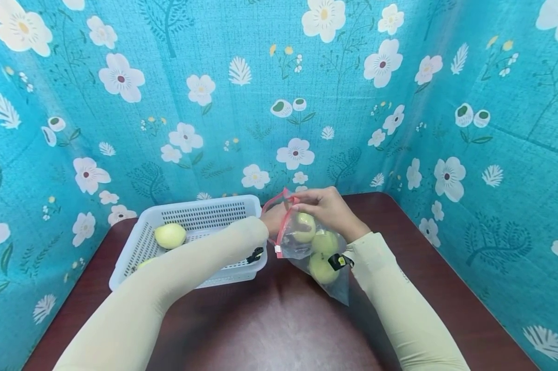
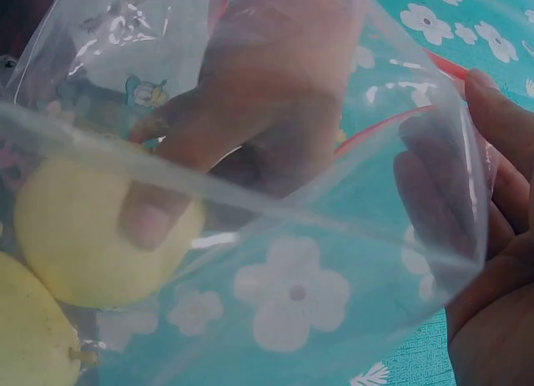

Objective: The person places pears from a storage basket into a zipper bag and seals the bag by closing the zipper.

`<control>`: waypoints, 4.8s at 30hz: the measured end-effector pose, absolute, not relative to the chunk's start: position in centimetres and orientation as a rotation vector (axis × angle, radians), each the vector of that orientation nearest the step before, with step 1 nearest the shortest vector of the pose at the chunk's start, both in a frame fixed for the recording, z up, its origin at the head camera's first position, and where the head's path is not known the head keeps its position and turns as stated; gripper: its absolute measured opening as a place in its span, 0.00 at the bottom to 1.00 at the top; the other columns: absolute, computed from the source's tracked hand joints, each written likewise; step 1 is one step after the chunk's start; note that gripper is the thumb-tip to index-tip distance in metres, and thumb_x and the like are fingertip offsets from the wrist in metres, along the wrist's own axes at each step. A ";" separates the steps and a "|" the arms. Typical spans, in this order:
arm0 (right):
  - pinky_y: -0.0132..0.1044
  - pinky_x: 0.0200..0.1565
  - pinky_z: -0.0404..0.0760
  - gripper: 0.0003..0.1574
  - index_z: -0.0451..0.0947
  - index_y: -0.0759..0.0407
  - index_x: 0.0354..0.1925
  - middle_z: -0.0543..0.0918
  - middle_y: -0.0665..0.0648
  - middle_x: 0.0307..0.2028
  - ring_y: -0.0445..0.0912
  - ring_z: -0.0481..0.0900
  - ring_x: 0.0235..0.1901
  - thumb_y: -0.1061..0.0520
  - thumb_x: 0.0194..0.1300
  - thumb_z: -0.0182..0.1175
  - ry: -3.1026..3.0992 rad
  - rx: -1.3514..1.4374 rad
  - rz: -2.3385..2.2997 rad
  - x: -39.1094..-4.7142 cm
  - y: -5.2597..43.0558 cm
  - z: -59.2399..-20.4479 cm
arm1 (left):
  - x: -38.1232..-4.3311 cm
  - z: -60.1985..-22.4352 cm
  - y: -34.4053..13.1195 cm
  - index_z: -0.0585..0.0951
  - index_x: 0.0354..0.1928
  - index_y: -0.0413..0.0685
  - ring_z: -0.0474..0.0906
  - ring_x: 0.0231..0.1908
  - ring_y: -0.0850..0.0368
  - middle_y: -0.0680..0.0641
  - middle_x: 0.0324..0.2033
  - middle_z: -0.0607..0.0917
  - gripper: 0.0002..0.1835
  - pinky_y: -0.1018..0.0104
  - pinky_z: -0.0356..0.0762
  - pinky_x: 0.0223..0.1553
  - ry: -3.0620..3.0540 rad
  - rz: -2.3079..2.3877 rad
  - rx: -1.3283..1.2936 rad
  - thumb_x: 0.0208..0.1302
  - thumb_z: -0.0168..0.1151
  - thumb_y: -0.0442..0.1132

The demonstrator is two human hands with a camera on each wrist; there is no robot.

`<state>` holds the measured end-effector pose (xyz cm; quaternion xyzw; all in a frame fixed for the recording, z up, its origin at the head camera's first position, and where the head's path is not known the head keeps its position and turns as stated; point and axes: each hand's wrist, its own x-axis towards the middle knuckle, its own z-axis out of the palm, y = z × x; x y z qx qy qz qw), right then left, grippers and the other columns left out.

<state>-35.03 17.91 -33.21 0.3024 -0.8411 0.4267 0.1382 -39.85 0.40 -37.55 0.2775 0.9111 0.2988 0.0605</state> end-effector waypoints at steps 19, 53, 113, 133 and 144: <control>0.37 0.37 0.83 0.18 0.86 0.58 0.48 0.87 0.55 0.41 0.45 0.85 0.38 0.58 0.59 0.70 -2.466 0.815 1.212 -35.0 17.6 -33.4 | -40.1 -38.2 -0.1 0.82 0.51 0.52 0.78 0.37 0.57 0.55 0.31 0.84 0.28 0.61 0.80 0.42 2.775 0.665 0.656 0.52 0.74 0.57; 0.36 0.37 0.83 0.20 0.84 0.59 0.51 0.87 0.57 0.40 0.48 0.85 0.39 0.54 0.61 0.69 -2.545 0.741 1.219 -35.5 17.9 -32.8 | -40.4 -33.3 -7.8 0.79 0.55 0.45 0.79 0.47 0.61 0.51 0.48 0.83 0.16 0.64 0.78 0.47 2.555 0.493 1.124 0.67 0.61 0.40; 0.39 0.37 0.84 0.21 0.85 0.60 0.49 0.87 0.58 0.41 0.49 0.85 0.40 0.51 0.60 0.69 -2.494 0.803 1.156 -36.0 17.7 -33.9 | -34.4 -33.5 -27.3 0.84 0.46 0.52 0.79 0.42 0.57 0.54 0.39 0.84 0.11 0.56 0.79 0.46 2.705 0.317 0.619 0.62 0.67 0.42; 0.43 0.37 0.84 0.21 0.85 0.60 0.49 0.87 0.59 0.40 0.51 0.85 0.39 0.50 0.60 0.69 -2.493 0.774 1.116 -36.2 18.2 -33.2 | -33.8 -35.7 -29.2 0.83 0.54 0.51 0.74 0.47 0.51 0.53 0.45 0.82 0.22 0.45 0.71 0.54 2.674 0.202 0.384 0.56 0.73 0.45; 0.38 0.37 0.83 0.21 0.85 0.61 0.49 0.87 0.58 0.41 0.50 0.85 0.39 0.51 0.60 0.69 -2.498 0.789 1.154 -36.4 18.0 -32.9 | -33.4 -35.5 -29.4 0.81 0.59 0.57 0.68 0.50 0.45 0.49 0.50 0.78 0.35 0.41 0.70 0.52 2.663 0.175 0.381 0.43 0.81 0.41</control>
